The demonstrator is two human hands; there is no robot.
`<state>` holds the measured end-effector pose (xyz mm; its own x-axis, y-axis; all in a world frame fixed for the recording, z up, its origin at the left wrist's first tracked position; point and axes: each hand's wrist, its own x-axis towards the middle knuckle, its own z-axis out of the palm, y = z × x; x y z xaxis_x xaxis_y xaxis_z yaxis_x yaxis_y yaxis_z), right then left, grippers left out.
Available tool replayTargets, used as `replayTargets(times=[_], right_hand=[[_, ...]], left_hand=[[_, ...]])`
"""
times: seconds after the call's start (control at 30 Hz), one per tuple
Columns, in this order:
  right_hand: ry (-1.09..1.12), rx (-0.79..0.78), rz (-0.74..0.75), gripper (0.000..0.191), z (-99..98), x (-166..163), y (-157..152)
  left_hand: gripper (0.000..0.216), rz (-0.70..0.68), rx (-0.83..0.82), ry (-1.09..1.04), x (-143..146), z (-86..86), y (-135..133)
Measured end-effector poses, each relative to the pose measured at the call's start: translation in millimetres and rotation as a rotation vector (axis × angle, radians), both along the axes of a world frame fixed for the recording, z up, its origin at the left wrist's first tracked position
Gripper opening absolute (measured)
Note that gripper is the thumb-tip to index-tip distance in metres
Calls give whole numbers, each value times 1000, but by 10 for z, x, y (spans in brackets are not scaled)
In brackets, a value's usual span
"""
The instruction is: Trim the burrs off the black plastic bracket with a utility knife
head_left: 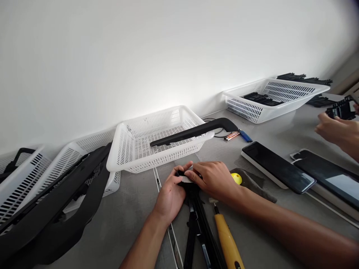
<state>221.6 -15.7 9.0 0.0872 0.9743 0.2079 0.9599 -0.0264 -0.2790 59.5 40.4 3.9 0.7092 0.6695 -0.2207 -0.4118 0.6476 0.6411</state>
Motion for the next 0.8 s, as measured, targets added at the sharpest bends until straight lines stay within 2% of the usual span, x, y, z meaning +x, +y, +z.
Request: replayTargets(times=[0.2,0.3,0.4,0.53,0.7,0.8], right_hand=[[195,87,51,39,38,44,-16],[182,96,74,38,39,59,-17],[106,33,112,37,34,63,-6],[68,-109,50,41,29,67,25],[120,-165,-42,50,25,76,47],[135,-78,-12,46,-8,94,49]], left_hand=[[26,38,86,56,13,-43,-28],[26,103,90,33,13,-35,2],[26,252,83,32,16,-40,56],[26,405,77,56,11,-76,101],[22,421,79,77,4,-67,91],[21,403,67,76,7,-43,84]])
